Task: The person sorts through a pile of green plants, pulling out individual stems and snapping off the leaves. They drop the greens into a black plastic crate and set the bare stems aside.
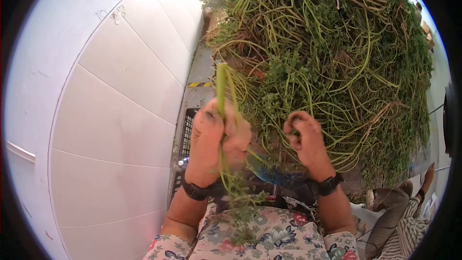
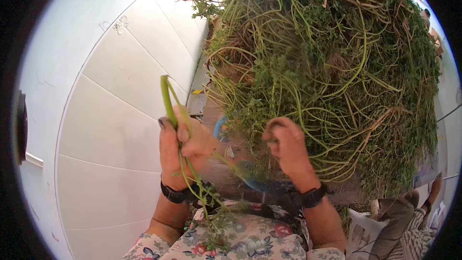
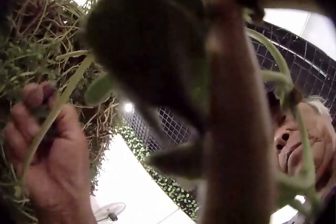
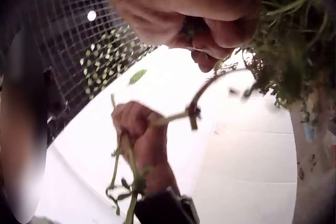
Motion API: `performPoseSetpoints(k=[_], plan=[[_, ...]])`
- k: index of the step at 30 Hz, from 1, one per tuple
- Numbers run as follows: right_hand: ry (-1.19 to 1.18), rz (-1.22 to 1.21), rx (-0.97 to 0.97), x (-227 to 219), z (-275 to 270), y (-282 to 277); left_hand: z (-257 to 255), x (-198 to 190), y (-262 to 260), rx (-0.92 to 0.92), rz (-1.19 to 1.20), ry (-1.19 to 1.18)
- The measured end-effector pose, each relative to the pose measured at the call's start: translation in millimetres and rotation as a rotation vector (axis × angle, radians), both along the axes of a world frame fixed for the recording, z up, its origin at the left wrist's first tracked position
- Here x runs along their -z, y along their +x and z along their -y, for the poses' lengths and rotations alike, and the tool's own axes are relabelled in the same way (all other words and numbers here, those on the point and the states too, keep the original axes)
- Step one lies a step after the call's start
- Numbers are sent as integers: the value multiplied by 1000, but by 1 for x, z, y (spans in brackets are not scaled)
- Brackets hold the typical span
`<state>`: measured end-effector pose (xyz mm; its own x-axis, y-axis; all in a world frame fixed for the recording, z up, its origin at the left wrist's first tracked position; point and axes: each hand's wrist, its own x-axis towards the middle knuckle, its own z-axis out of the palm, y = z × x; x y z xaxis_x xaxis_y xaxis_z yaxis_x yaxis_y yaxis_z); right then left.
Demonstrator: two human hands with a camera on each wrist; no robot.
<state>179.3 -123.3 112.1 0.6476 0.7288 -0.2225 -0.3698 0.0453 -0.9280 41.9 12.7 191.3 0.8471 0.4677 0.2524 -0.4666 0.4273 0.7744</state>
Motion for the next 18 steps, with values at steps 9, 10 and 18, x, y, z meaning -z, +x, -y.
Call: performPoseSetpoints(k=[9,10,18], plan=[[-112,585,-279,-18,22,1,-13,0,4,-60,27,64],[-141,659,-326,-22,19,-4,-12,-1,5,-66,26,47],[-151,1149,-371,3,11,-13,-20,-8,3,-146,10,-112]])
